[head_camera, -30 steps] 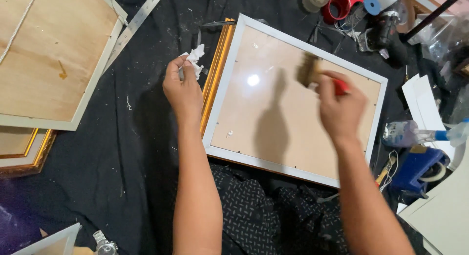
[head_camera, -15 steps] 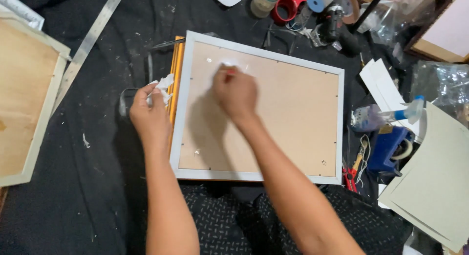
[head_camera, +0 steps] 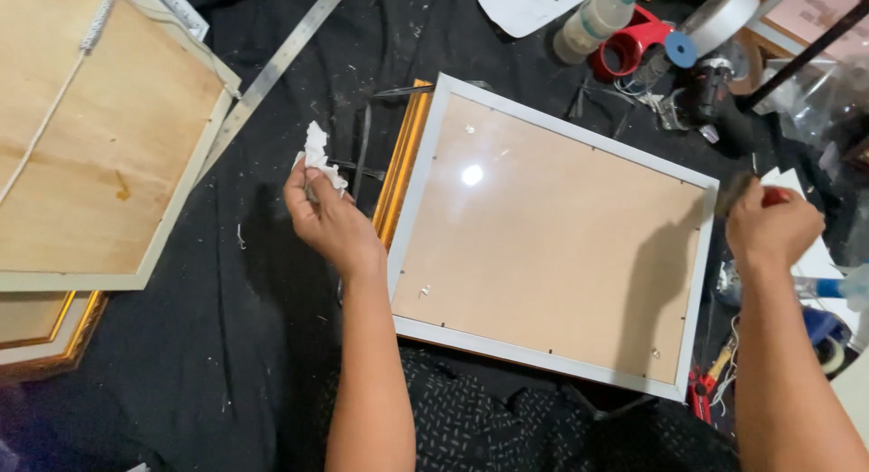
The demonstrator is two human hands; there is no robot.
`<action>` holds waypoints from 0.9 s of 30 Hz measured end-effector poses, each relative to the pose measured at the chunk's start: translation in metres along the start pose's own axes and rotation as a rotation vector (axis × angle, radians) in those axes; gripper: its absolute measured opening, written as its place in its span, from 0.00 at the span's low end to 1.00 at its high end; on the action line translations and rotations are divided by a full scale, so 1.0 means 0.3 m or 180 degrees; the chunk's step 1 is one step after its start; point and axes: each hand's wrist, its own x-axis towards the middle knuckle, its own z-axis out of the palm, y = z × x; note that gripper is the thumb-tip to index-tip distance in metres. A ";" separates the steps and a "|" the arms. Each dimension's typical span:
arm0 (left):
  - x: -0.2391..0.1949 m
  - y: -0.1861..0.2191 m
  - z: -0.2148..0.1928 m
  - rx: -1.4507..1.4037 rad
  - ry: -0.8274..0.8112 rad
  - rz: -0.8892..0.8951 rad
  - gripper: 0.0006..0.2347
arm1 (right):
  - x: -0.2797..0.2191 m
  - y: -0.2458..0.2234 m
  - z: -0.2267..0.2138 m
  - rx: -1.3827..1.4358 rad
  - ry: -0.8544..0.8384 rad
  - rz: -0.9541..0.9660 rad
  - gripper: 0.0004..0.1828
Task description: The person cleans a gold-framed picture with a tulip print using a brush and a white cloth. They wipe the front glass and frame, then flip the frame to clean the back board and edges.
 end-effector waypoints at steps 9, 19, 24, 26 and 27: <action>0.033 -0.004 -0.031 -0.0487 0.0415 0.0179 0.09 | -0.179 -0.888 0.182 0.1095 -0.0220 -0.0855 0.10; 0.071 0.021 -0.053 -0.0671 0.0603 0.0184 0.09 | -0.089 -1.199 0.028 0.0892 -0.0120 -0.1501 0.14; 0.039 0.004 -0.019 -0.0612 0.0434 0.0011 0.08 | -0.209 -1.203 0.159 0.1151 -0.0624 -0.1335 0.12; 0.053 0.011 -0.026 -0.0622 0.0432 0.0024 0.08 | -0.256 -1.283 0.027 0.2214 -0.1144 -0.1166 0.10; 0.053 0.009 -0.027 -0.0665 0.0428 0.0004 0.07 | -0.276 -1.315 -0.043 0.3247 -0.1625 -0.0979 0.11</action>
